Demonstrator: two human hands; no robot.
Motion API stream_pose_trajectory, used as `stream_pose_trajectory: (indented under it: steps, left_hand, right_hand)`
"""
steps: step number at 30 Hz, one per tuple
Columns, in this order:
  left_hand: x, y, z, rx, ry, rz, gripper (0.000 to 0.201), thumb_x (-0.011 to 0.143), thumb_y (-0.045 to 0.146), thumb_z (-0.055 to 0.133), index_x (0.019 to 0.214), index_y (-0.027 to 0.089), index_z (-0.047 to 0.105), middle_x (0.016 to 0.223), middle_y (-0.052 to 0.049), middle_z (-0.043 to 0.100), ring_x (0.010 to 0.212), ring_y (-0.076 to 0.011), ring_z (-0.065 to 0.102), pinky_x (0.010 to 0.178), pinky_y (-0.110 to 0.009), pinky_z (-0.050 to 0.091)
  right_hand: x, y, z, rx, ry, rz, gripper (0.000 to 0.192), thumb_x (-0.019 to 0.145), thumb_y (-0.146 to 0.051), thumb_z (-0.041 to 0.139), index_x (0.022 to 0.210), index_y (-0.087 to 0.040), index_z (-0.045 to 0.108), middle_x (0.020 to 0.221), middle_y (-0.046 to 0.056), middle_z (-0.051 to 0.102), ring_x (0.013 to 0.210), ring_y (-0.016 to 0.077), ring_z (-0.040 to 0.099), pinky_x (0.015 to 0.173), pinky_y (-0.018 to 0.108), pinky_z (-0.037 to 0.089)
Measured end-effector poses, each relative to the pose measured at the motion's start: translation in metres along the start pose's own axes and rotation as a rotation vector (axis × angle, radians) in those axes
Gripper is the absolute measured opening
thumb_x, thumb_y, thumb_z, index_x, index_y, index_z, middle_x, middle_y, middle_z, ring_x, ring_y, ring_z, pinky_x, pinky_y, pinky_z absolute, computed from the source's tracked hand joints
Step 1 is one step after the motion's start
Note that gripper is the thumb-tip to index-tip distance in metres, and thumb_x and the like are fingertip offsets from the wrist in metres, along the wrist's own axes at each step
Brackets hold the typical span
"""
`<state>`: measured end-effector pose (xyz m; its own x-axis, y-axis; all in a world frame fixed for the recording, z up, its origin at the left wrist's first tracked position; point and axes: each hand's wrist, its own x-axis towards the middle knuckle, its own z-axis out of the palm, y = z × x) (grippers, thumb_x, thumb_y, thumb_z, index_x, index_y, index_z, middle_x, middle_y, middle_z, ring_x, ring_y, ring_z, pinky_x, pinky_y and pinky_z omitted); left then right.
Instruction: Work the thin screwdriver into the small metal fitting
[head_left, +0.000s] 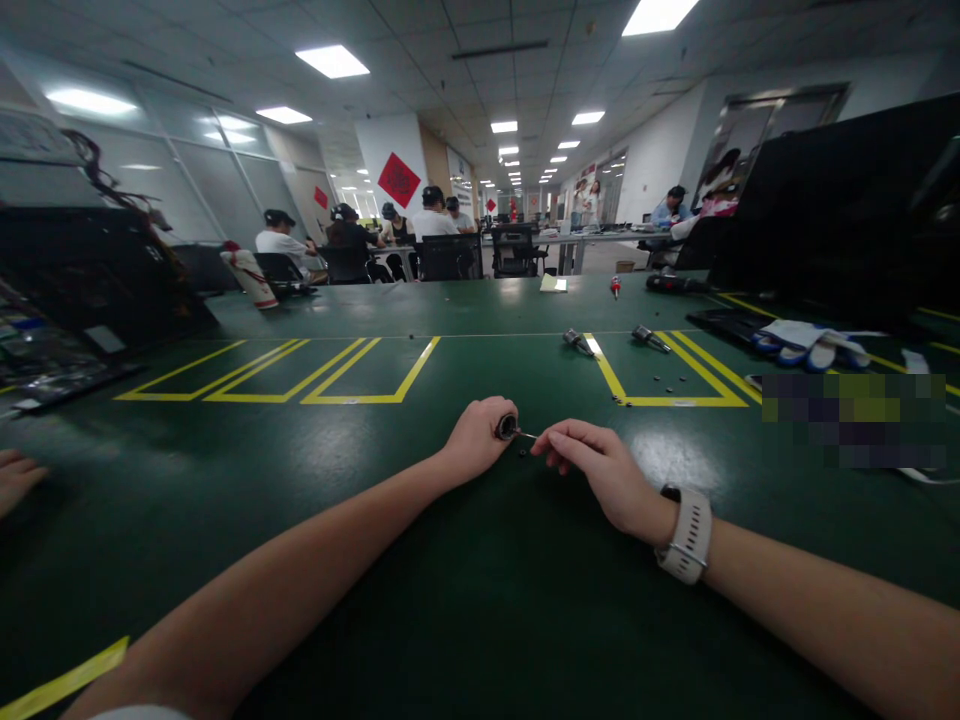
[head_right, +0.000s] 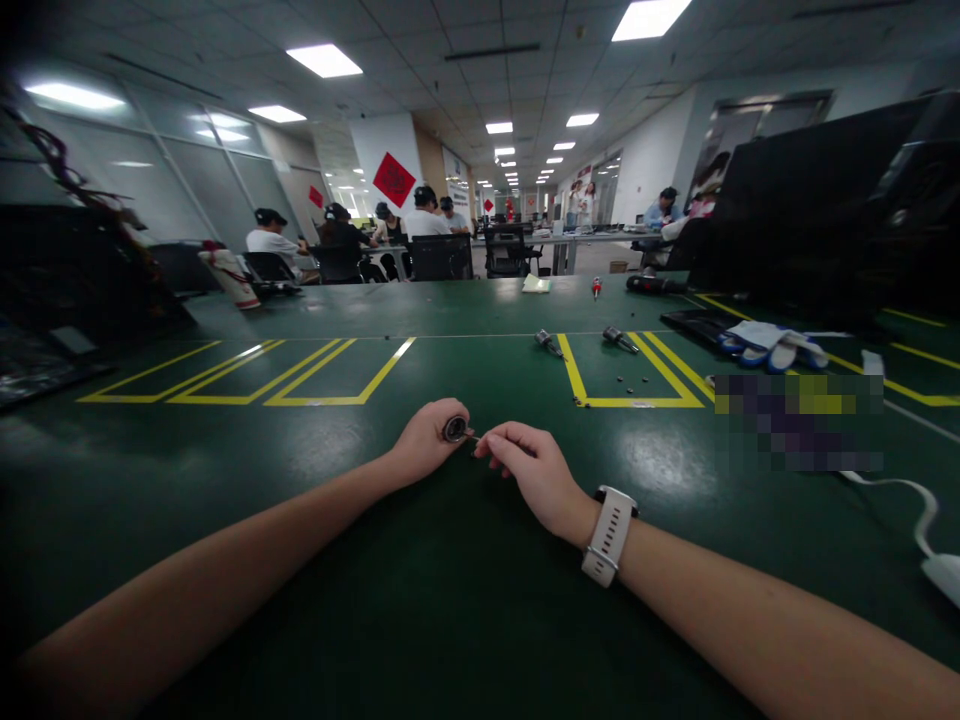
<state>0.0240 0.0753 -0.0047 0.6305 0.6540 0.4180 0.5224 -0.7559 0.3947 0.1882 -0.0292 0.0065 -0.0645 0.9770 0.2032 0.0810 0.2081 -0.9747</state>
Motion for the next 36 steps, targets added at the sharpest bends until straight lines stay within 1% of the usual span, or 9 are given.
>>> stream_pose_trajectory:
  steps: [3, 7, 10, 14, 19, 23, 26, 33, 36]
  left_hand:
    - [0.0, 0.001, -0.001, 0.006, -0.003, 0.018, 0.008, 0.072, 0.017, 0.056, 0.066, 0.017, 0.051, 0.066, 0.002, 0.049, 0.064, -0.0135, 0.047, 0.06, -0.026, 0.035]
    - [-0.002, 0.003, -0.002, -0.126, 0.022, 0.011, 0.01, 0.071, 0.018, 0.058, 0.067, 0.016, 0.049, 0.066, 0.002, 0.048, 0.062, -0.0119, 0.046, 0.059, -0.024, 0.035]
    - [-0.002, 0.001, -0.001, -0.22, 0.019, 0.007, 0.014, 0.071, 0.02, 0.06, 0.065, 0.016, 0.047, 0.064, 0.004, 0.045, 0.06, -0.0103, 0.043, 0.058, -0.023, 0.035]
    - [-0.001, -0.001, 0.0, -0.248, 0.031, -0.01, 0.015, 0.071, 0.021, 0.06, 0.065, 0.015, 0.047, 0.064, 0.005, 0.045, 0.06, -0.0097, 0.043, 0.059, -0.023, 0.035]
    - [0.0, 0.0, 0.0, -0.076, 0.025, -0.06, 0.011, 0.071, 0.015, 0.058, 0.064, 0.016, 0.049, 0.064, 0.004, 0.047, 0.062, -0.0114, 0.046, 0.058, -0.024, 0.035]
    - [0.0, 0.001, 0.0, 0.024, 0.004, -0.029, 0.008, 0.072, 0.013, 0.055, 0.066, 0.016, 0.051, 0.065, 0.002, 0.049, 0.063, -0.0125, 0.046, 0.059, -0.025, 0.035]
    - [0.0, 0.002, -0.001, -0.028, 0.021, -0.034, 0.009, 0.071, 0.013, 0.056, 0.065, 0.016, 0.051, 0.066, 0.002, 0.048, 0.064, -0.0123, 0.047, 0.06, -0.025, 0.036]
    - [-0.001, 0.001, -0.001, -0.321, 0.032, -0.026, 0.015, 0.071, 0.022, 0.061, 0.066, 0.015, 0.048, 0.064, 0.004, 0.046, 0.059, -0.0094, 0.043, 0.058, -0.023, 0.036]
    - [-0.001, 0.001, 0.0, -0.301, 0.029, -0.013, 0.014, 0.071, 0.022, 0.06, 0.066, 0.015, 0.048, 0.064, 0.004, 0.046, 0.06, -0.0096, 0.043, 0.058, -0.023, 0.036]
  right_hand:
    - [0.001, 0.001, -0.001, 0.082, -0.012, 0.041, 0.02, 0.082, -0.029, 0.051, 0.078, -0.018, 0.067, 0.082, 0.004, 0.065, 0.072, 0.0156, 0.054, 0.063, 0.03, 0.039]
    - [0.006, 0.004, -0.006, 0.327, -0.003, 0.144, 0.018, 0.08, -0.027, 0.052, 0.076, -0.016, 0.066, 0.081, 0.005, 0.066, 0.068, 0.0141, 0.053, 0.062, 0.029, 0.038]
    - [0.008, 0.007, -0.008, 0.406, -0.023, 0.165, 0.018, 0.08, -0.027, 0.052, 0.077, -0.016, 0.066, 0.081, 0.005, 0.066, 0.067, 0.0136, 0.053, 0.061, 0.028, 0.038]
    - [0.006, 0.006, -0.005, 0.374, -0.013, 0.13, 0.018, 0.081, -0.028, 0.052, 0.079, -0.017, 0.066, 0.084, 0.005, 0.065, 0.068, 0.0133, 0.053, 0.061, 0.028, 0.038]
    - [0.002, -0.001, 0.0, 0.194, 0.006, 0.114, 0.018, 0.081, -0.031, 0.053, 0.08, -0.017, 0.065, 0.083, 0.004, 0.064, 0.068, 0.0138, 0.052, 0.061, 0.028, 0.038]
    - [0.003, 0.0, 0.0, 0.197, -0.035, 0.138, 0.018, 0.08, -0.031, 0.054, 0.08, -0.017, 0.066, 0.084, 0.005, 0.065, 0.067, 0.0134, 0.052, 0.06, 0.028, 0.038]
    - [0.005, 0.004, -0.004, 0.284, -0.036, 0.154, 0.018, 0.08, -0.03, 0.054, 0.081, -0.017, 0.066, 0.085, 0.005, 0.066, 0.067, 0.0134, 0.053, 0.061, 0.028, 0.038]
    - [0.007, 0.006, -0.01, 0.404, -0.05, 0.173, 0.018, 0.081, -0.029, 0.053, 0.082, -0.017, 0.067, 0.087, 0.005, 0.066, 0.068, 0.0135, 0.053, 0.062, 0.028, 0.039]
    - [0.006, 0.004, -0.007, 0.388, -0.035, 0.155, 0.017, 0.081, -0.029, 0.054, 0.082, -0.017, 0.066, 0.086, 0.005, 0.066, 0.067, 0.0132, 0.053, 0.061, 0.028, 0.038]
